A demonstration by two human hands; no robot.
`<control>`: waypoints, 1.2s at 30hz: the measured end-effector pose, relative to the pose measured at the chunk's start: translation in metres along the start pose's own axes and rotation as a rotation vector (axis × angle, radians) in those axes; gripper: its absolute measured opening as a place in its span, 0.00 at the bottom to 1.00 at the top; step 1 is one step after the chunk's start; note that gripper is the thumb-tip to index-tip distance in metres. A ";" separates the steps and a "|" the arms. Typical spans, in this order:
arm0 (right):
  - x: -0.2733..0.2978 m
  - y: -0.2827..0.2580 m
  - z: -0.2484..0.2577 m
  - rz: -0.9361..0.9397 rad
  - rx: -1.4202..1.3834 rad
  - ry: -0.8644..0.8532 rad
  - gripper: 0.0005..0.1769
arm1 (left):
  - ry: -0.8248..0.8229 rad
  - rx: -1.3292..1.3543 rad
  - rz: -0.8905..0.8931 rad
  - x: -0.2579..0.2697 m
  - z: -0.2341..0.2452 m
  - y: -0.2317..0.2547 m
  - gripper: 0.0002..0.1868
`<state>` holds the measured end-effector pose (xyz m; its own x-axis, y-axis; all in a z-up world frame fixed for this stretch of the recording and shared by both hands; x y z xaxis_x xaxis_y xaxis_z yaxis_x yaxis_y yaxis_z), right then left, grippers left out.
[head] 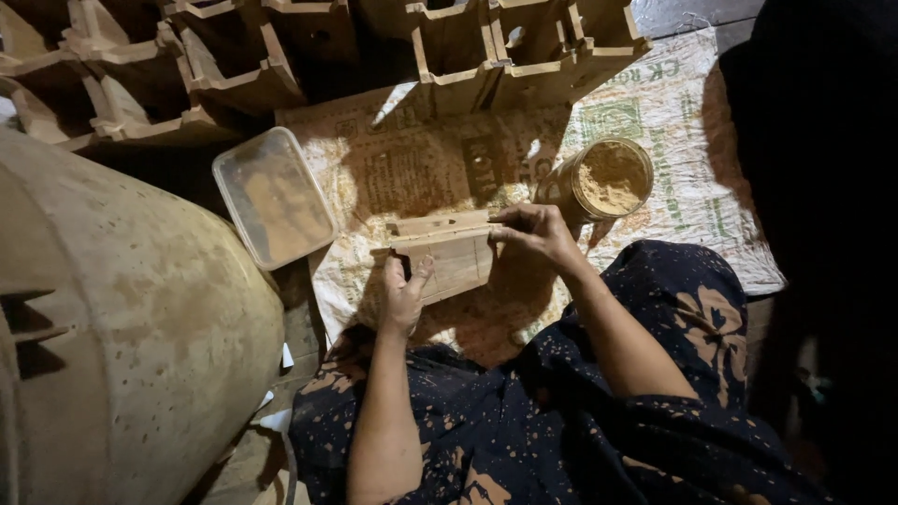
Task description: Refining and smoothing the surfaces of rectangular clay blocks using hands and a small applicator tool.
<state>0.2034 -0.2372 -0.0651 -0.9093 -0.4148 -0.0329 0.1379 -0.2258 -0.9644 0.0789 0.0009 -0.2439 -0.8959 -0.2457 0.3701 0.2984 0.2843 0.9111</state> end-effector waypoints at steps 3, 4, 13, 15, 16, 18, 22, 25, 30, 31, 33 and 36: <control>0.001 0.009 0.006 -0.006 0.001 0.022 0.11 | 0.005 0.018 0.008 0.000 -0.001 0.005 0.26; 0.001 0.008 0.006 0.000 -0.016 0.007 0.12 | 0.007 0.040 0.032 -0.006 0.008 -0.017 0.28; -0.004 0.016 0.004 0.021 -0.031 -0.009 0.22 | 0.021 -0.021 0.023 0.000 0.012 -0.003 0.25; -0.005 0.030 0.004 0.034 0.013 0.007 0.24 | 0.015 -0.086 0.006 0.003 0.010 0.007 0.23; -0.006 0.040 0.006 0.039 0.048 0.050 0.24 | 0.004 -0.086 0.007 0.004 0.010 0.010 0.24; -0.007 0.030 0.005 0.046 0.083 0.092 0.24 | -0.006 -0.084 0.005 0.005 0.007 0.014 0.25; -0.010 -0.008 0.001 0.103 0.049 0.067 0.13 | 0.034 0.047 0.056 -0.005 0.012 -0.016 0.29; -0.015 -0.011 -0.007 0.166 0.126 -0.012 0.21 | 0.046 0.083 0.068 -0.014 0.016 -0.038 0.30; -0.015 0.026 -0.007 0.234 0.186 -0.006 0.21 | 0.058 0.023 0.026 -0.005 0.010 -0.013 0.23; -0.016 0.027 -0.005 0.231 0.244 0.027 0.17 | 0.058 0.064 0.034 -0.006 0.011 -0.019 0.26; -0.018 0.011 -0.006 0.228 0.302 0.061 0.14 | 0.057 0.105 0.042 -0.009 0.012 -0.027 0.29; -0.020 -0.011 -0.016 0.219 0.265 0.047 0.34 | 0.054 0.036 0.044 -0.012 0.012 -0.028 0.28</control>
<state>0.2139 -0.2128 -0.0580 -0.8630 -0.4389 -0.2501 0.4236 -0.3592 -0.8316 0.0776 0.0071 -0.2766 -0.8629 -0.2818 0.4196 0.3241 0.3285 0.8871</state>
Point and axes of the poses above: each hand's wrist, its own x-axis away from the middle knuckle, its own z-axis out of the back of the hand, y = z × x, the point moved 9 cm from there along -x, towards the middle knuckle, and after that the axes turned 7 degrees about z, right-handed, at the moved point
